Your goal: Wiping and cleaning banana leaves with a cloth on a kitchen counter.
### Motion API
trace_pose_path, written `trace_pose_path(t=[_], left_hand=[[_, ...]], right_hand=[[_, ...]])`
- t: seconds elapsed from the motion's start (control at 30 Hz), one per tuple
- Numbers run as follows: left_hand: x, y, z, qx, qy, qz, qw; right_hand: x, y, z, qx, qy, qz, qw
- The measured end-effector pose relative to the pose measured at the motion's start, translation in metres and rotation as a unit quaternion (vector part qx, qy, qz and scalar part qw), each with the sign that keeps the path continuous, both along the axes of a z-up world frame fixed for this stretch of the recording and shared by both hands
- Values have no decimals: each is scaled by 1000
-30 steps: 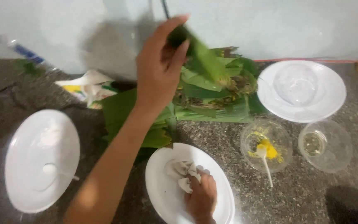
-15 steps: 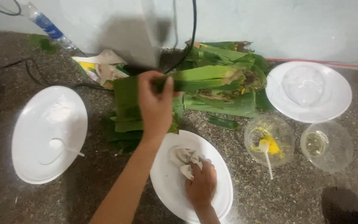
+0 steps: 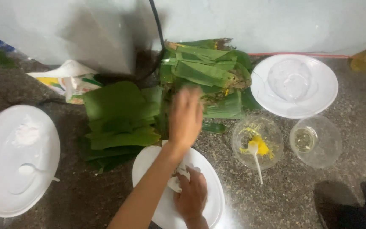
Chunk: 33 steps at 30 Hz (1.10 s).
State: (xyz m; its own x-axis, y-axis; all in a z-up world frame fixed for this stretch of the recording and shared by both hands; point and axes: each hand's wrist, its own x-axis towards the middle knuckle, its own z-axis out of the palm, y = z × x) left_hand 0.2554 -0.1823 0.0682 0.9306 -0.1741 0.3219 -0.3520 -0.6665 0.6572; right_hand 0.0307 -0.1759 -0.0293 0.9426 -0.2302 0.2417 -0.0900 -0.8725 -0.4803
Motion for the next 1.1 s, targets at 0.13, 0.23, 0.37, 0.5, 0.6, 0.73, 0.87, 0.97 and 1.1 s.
trace_pose_path(t=[0.13, 0.23, 0.37, 0.5, 0.6, 0.73, 0.87, 0.97, 1.1], left_hand=[[-32, -9, -78, 138, 34, -286, 947], [-33, -12, -102, 212, 60, -315, 923], [-31, -11, -105, 242, -4, -360, 901], [-32, 6, -68, 149, 83, -270, 948], [-38, 15, -69, 173, 94, -218, 956], [-37, 4, -63, 238, 149, -189, 941], [-34, -6, -84, 277, 87, -168, 942], [-37, -5, -99, 317, 42, -195, 927], [-45, 7, -64, 348, -4, -196, 917]], right_hand=[[3, -1, -2, 5, 12, -1, 1000], [4, 0, -1, 8, 13, -2, 1000], [9, 0, 14, 8, -24, 8, 1000], [4, 1, 4, -1, -9, 7, 1000], [-1, 1, 0, -16, 17, 14, 1000], [-3, 3, -3, -7, 38, -1, 999], [-5, 0, -8, -16, 20, 20, 999], [-5, 1, -6, -5, 23, 12, 1000], [-6, 0, -11, 3, 29, 10, 1000]])
